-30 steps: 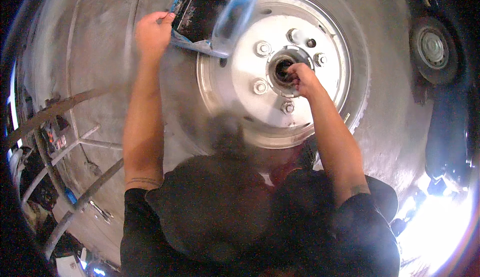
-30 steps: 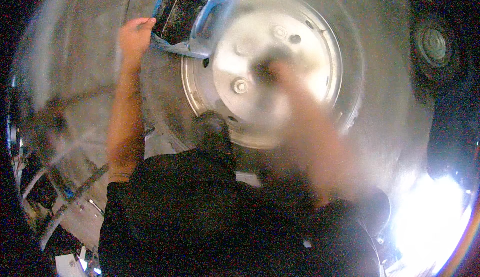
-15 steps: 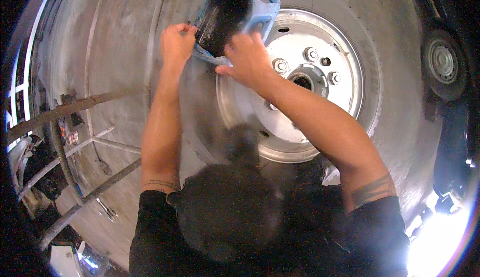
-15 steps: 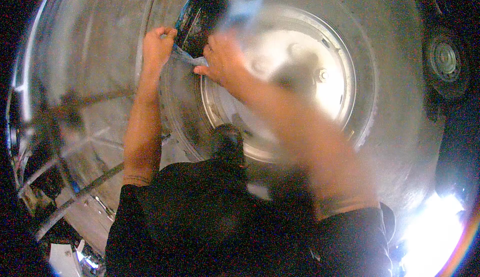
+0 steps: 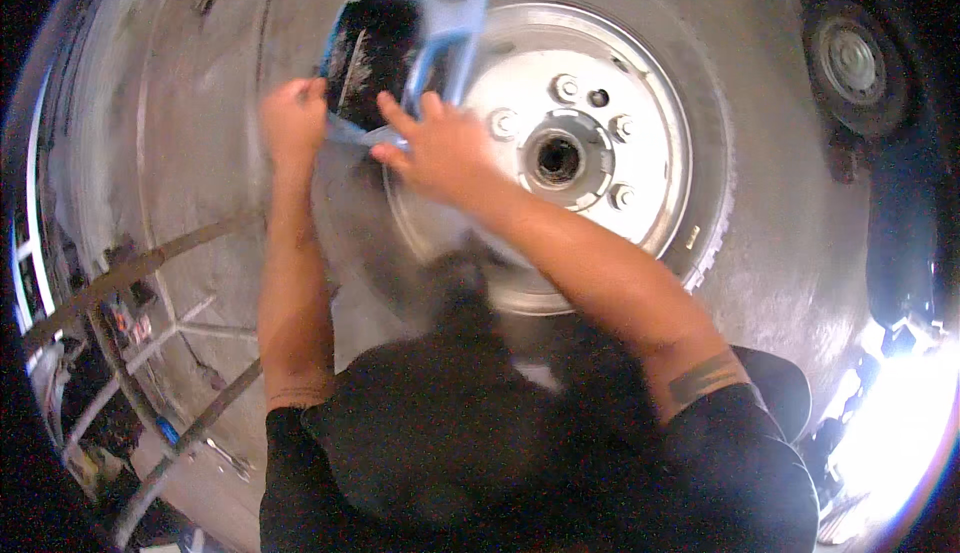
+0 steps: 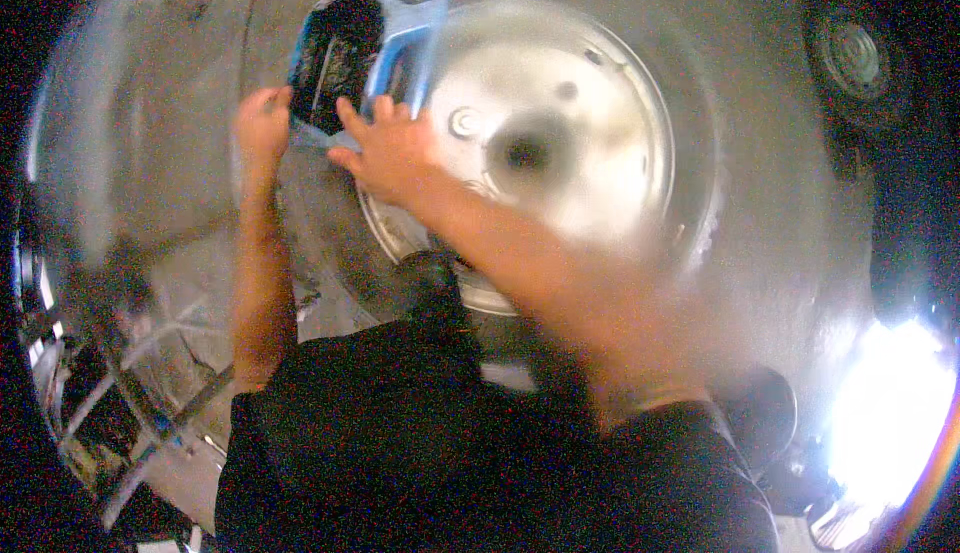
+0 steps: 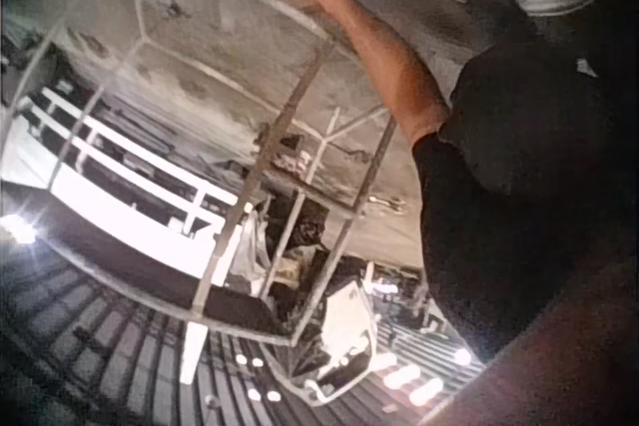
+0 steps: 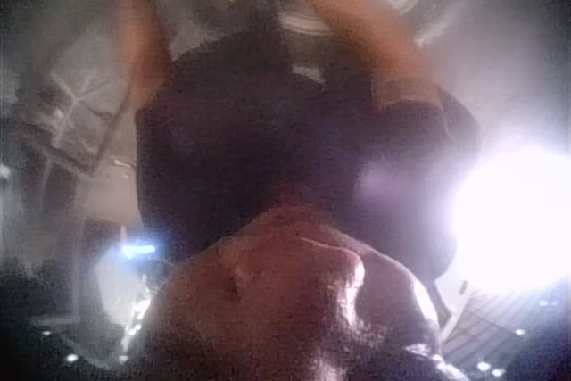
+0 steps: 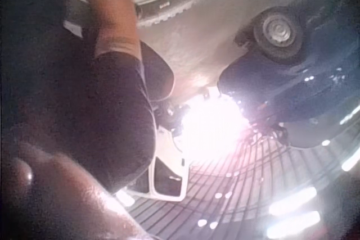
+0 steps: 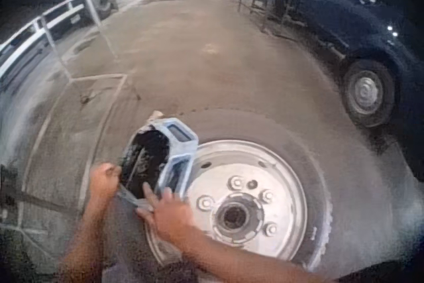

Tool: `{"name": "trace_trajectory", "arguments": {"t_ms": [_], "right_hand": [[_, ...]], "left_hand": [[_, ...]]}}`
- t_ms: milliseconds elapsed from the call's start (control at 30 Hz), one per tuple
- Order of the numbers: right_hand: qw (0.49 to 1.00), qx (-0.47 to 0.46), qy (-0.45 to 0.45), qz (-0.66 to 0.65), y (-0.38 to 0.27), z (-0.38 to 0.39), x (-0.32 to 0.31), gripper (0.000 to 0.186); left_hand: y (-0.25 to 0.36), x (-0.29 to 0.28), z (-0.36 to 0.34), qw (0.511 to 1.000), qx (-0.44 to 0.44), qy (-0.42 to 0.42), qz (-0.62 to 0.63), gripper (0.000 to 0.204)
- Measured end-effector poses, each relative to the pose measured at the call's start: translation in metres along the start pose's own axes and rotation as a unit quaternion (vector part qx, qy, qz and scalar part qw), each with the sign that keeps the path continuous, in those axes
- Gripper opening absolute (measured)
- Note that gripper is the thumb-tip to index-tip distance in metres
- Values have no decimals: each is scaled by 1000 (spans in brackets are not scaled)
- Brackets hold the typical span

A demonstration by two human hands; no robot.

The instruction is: The person sits on the floor and works on a vehicle wheel hub, removing a retaining clip and applying grease to the hub and wheel rim. They use a wrench to tighten components and handle a grease container to lubricate parts.

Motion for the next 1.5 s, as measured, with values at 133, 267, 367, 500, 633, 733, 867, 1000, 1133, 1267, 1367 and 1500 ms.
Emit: {"name": "trace_trajectory", "arguments": {"t_ms": [133,267,367,500,633,733,867,1000,1133,1267,1367,1500], "right_hand": [[1000,11,-16,21,-3,20,23,68],[999,16,-40,-13,0,32,12,68],[998,35,-34,-38,2,27,3,68],[986,88,-125,-71,6,6,-2,68],[985,89,-132,-72,8,5,11,69],[991,54,-119,-38,16,25,8,62],[981,98,-154,-64,57,57,-18,49],[936,263,-97,-213,179,79,25,58],[722,438,-68,-531,236,97,64,67],[492,500,-51,-711,222,95,51,71],[382,495,-15,-780,212,92,45,72],[246,433,38,-866,189,91,35,72]], "left_hand": [[6,-5,4,1000,-5,-13,1,28],[12,-4,6,999,25,-9,18,27],[21,-5,7,999,13,10,-32,28],[55,-12,3,992,5,29,-124,30],[40,-13,-7,988,-40,-40,-147,38],[45,-13,-7,981,-48,-71,-172,34],[79,-9,8,991,77,22,-111,29],[104,30,26,964,243,43,103,27],[112,49,37,963,254,13,84,26],[108,50,38,961,264,61,51,24],[109,48,38,963,258,71,38,23],[110,47,41,966,247,75,27,22]]}}
Point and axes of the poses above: each hand's wrist, its own z-axis away from the middle knuckle, its own x-axis out of the palm, y = z × x, the point moved 2 cm from there along -z, towards the middle knuckle, and after that the axes turned 2 degrees about x, right-handed, at the moved point
